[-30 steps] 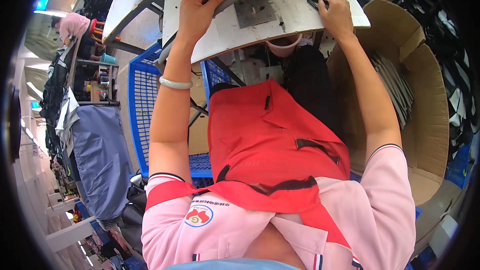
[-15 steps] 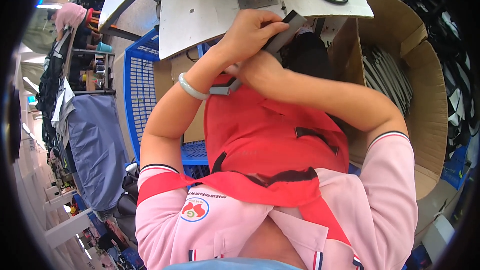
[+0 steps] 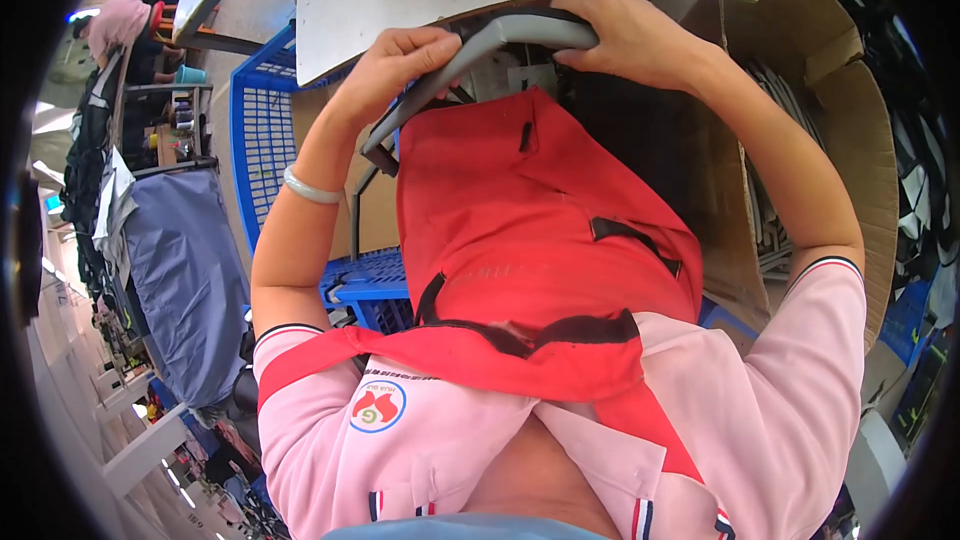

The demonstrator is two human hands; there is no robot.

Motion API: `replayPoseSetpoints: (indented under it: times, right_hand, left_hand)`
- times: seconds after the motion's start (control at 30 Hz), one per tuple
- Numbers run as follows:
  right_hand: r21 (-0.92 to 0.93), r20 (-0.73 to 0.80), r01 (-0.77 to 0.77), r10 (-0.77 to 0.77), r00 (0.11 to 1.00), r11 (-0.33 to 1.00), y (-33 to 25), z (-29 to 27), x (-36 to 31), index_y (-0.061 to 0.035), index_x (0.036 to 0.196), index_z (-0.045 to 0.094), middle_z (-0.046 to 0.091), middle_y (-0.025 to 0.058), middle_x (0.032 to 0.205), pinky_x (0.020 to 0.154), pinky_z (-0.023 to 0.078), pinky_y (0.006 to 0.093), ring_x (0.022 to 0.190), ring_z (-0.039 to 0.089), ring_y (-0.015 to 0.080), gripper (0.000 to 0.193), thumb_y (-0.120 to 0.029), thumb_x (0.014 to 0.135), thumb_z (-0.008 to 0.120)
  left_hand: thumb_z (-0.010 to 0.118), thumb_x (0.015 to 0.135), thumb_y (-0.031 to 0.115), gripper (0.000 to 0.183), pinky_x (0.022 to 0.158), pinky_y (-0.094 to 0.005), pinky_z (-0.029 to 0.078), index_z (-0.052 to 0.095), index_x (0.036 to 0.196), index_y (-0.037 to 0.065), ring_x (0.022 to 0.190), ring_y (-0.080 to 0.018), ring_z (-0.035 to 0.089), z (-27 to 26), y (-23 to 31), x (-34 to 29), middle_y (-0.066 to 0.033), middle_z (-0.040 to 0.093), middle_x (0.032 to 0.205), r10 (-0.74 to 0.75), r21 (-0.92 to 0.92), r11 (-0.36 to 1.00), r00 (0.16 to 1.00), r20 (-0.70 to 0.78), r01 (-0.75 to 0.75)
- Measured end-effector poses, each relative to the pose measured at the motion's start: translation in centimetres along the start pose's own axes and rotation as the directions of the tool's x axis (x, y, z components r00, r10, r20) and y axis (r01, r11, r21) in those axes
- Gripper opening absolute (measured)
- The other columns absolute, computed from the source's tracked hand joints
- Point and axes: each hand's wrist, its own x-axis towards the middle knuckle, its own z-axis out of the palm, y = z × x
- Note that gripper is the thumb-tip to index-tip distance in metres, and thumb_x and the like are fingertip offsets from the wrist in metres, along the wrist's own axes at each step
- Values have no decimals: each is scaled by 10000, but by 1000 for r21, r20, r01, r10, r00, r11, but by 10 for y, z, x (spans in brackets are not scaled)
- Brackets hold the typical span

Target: Sewing and assembling small component pieces at a workstation in a garment factory.

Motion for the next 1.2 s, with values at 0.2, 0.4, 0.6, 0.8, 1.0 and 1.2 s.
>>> replayPoseSetpoints:
  times: [0.2,0.4,0.6,0.8,1.0,1.2]
  right_hand:
    - [-276,-150,53,-97,984,960,1,-24,9,-53,1124,627,662,210,896,742,491,433,846,626,395,378,-165,769,695]
    - [-402,-302,-83,-47,952,912,-5,-60,23,-34,1064,637,654,171,935,782,473,421,936,609,370,356,-121,728,719]
    - [-450,-327,-61,-101,940,891,8,-79,42,-19,1112,632,667,178,990,807,488,410,931,615,382,403,-150,741,719]
    - [-421,-392,-136,-45,919,897,23,-80,57,-20,1093,633,677,164,958,807,498,409,917,625,381,382,-156,745,711]
    - [-439,-254,-223,118,960,870,7,-94,65,-58,1081,674,676,213,870,750,504,446,866,651,387,383,-258,755,692]
    - [-426,-274,-218,105,956,878,7,-99,69,-53,1067,686,670,224,868,742,503,446,855,653,384,380,-254,745,690]
  left_hand:
    - [649,910,329,340,562,-226,429,717,977,3,646,-82,555,11,54,6,-20,623,705,43,81,996,999,-33,-40]
    - [662,882,260,305,606,-267,463,703,994,-20,678,-101,578,3,74,27,-46,653,737,344,372,894,914,-215,-250]
    - [665,877,243,290,631,-276,469,705,980,-25,692,-105,593,-7,89,49,-42,655,734,403,374,880,877,-260,-294]
    - [687,857,238,283,623,-262,465,724,979,-15,673,-97,598,-18,86,79,-27,658,715,383,366,894,864,-327,-258]
    - [727,855,254,305,526,-217,412,721,1027,2,575,-64,515,-25,85,91,-42,658,714,317,289,931,888,-332,-225]
    - [712,863,238,288,539,-210,411,721,1031,5,574,-65,513,-30,90,99,-39,657,714,303,265,939,892,-335,-219]
